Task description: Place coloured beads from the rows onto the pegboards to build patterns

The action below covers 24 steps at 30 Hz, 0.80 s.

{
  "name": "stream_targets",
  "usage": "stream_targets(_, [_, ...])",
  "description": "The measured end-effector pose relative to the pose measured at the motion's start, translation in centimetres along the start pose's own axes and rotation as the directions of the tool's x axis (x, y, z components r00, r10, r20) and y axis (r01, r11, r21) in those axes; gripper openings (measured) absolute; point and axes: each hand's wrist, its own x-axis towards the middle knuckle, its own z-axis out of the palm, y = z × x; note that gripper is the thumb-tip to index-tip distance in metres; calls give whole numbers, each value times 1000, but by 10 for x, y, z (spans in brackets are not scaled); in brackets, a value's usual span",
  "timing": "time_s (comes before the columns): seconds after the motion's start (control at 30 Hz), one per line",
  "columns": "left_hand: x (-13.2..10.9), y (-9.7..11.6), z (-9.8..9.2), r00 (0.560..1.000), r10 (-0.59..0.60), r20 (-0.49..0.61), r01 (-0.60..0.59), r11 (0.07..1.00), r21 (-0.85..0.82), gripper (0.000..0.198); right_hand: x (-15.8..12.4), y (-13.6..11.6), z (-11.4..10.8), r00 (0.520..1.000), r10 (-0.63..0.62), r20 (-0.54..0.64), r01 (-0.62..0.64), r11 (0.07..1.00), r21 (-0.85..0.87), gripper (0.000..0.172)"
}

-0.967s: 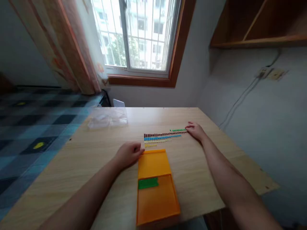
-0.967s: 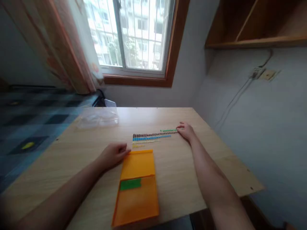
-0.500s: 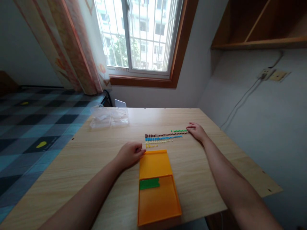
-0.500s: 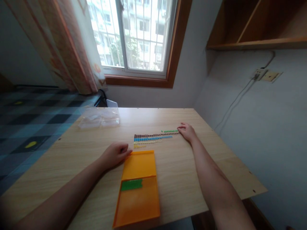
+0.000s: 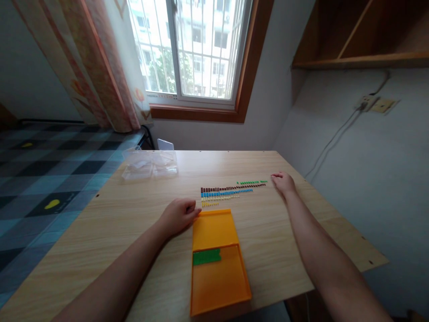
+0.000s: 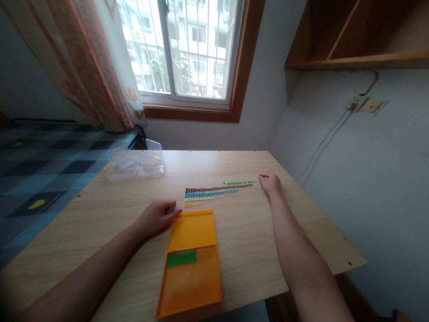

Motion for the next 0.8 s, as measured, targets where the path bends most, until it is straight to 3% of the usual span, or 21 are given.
stream_targets(0.4, [0,0,0,1000,3,5,-3,1000,5,42,-6,3,-19,997,81,9,-78,985,-156,33])
stream_targets(0.67, [-1,1,0,1000,10,6,-10,1000,5,41,-20,-22,-21,996,83,-37,-89,977,-193,15])
stream_targets(0.8, [-2,3,0,1000,7,6,-7,1000,-14,40,-25,-43,-34,997,58,-60,-67,984,-168,11])
